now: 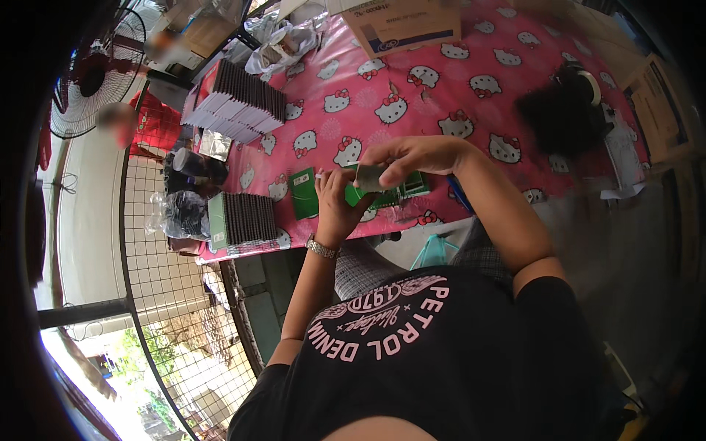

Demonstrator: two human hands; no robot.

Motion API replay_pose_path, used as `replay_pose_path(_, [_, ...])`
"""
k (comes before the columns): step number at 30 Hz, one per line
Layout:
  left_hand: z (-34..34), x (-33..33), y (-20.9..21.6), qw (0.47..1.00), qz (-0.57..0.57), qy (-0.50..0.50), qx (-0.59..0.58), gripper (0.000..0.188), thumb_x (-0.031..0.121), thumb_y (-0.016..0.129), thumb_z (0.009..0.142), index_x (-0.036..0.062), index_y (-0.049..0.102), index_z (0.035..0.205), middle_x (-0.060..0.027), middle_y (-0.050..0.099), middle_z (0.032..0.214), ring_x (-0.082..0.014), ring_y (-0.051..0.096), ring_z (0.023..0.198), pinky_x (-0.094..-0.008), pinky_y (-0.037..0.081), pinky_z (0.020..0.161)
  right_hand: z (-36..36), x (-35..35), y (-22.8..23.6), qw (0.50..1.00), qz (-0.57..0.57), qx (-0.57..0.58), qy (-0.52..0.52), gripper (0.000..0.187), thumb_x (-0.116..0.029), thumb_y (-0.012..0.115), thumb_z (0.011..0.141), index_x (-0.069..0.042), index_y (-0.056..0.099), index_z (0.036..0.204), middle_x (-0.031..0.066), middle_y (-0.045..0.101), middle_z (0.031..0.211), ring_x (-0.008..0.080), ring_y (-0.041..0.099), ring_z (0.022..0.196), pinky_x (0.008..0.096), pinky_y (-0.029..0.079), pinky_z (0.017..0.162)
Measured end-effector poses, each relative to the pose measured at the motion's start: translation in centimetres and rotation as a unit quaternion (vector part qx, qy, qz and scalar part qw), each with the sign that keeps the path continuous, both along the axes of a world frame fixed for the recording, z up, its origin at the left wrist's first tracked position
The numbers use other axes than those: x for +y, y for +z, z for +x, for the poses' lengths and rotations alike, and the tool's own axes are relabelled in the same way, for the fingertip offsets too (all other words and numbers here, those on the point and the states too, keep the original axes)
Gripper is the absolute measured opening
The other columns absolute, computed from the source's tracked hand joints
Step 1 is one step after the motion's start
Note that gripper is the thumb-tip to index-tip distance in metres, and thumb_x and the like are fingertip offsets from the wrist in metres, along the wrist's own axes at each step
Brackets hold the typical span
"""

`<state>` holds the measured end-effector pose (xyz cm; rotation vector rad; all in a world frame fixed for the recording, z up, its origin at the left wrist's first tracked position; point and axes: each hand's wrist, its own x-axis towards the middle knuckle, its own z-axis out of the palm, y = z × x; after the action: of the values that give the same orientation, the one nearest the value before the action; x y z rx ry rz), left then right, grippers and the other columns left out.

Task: The person assembles small notebooks by inserting spiral wire bindings into the pre-punched holes of green covers and internal pages one at a time.

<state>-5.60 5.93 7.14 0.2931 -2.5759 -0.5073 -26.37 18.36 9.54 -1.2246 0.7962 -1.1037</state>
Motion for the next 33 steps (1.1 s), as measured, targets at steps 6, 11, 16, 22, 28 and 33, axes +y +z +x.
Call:
replay_pose_path(6, [0.3, 0.2, 0.3, 1.000, -0.001, -0.005, 0.007, 0.046, 0.021, 0.085, 0.070, 0.0086, 0.058, 0.106, -0.0082, 0.062, 0.099, -0.0320, 0.055, 0.099, -0.0452, 0.039, 0.091, -0.3, -0.1, 1.3, 0.981, -0.011, 0.190, -0.043, 0.049, -0.035, 0.076, 0.080, -0.005, 0.068, 0.118, 0.0094, 0.058, 0.126, 0.0216, 0.054, 0.119, 0.0358, 0.041, 0.102])
replay_pose_path(11, [0.7, -0.4, 0.1, 0.999, 0.046, 0.021, 0.007, 0.044, 0.018, 0.085, 0.070, 0.0072, 0.059, 0.104, -0.0105, 0.061, 0.100, -0.0341, 0.054, 0.101, -0.0468, 0.040, 0.092, -0.7, -0.9, -0.4, 0.997, 0.036, 0.049, -0.041, 0.049, -0.035, 0.078, 0.078, -0.006, 0.070, 0.116, 0.0105, 0.057, 0.126, 0.0228, 0.054, 0.120, 0.0355, 0.040, 0.104])
replay_pose_path(16, [1.2, -2.4, 0.5, 0.998, -0.004, 0.037, 0.050, 0.040, 0.014, 0.082, 0.072, 0.0086, 0.061, 0.106, -0.0098, 0.059, 0.109, -0.0308, 0.055, 0.102, -0.0420, 0.044, 0.088, -0.8, -2.1, 0.9, 0.924, 0.031, 0.366, -0.108, 0.053, -0.037, 0.078, 0.077, -0.002, 0.070, 0.116, 0.0089, 0.054, 0.127, 0.0228, 0.053, 0.119, 0.0355, 0.039, 0.104])
replay_pose_path(22, [1.5, -4.6, -0.5, 0.995, 0.103, -0.009, 0.005, 0.032, 0.010, 0.077, 0.079, 0.0066, 0.061, 0.106, -0.0085, 0.060, 0.103, -0.0253, 0.057, 0.093, -0.0360, 0.047, 0.078, -0.2, -4.2, -0.1, 0.969, 0.033, 0.232, -0.073, 0.046, -0.032, 0.076, 0.082, -0.002, 0.066, 0.116, 0.0068, 0.054, 0.124, 0.0192, 0.052, 0.116, 0.0326, 0.040, 0.101])
replay_pose_path(28, [1.1, -4.8, -0.6, 0.970, 0.243, -0.026, 0.006, 0.031, 0.002, 0.075, 0.080, 0.0019, 0.057, 0.105, -0.0100, 0.060, 0.102, -0.0230, 0.063, 0.090, -0.0306, 0.052, 0.072, -0.1, -4.8, 0.6, 0.912, 0.012, 0.399, -0.093, 0.045, -0.033, 0.076, 0.082, -0.003, 0.067, 0.113, 0.0053, 0.056, 0.117, 0.0142, 0.053, 0.111, 0.0281, 0.042, 0.094])
replay_pose_path(33, [1.1, -5.0, -1.5, 0.964, 0.263, -0.022, 0.014, 0.028, 0.002, 0.075, 0.082, 0.0019, 0.057, 0.104, -0.0085, 0.061, 0.095, -0.0185, 0.063, 0.083, -0.0285, 0.051, 0.072, -0.1, -5.0, -1.2, 0.967, 0.042, 0.234, -0.089, 0.049, -0.039, 0.077, 0.078, -0.008, 0.069, 0.115, 0.0102, 0.058, 0.123, 0.0235, 0.052, 0.118, 0.0346, 0.043, 0.098])
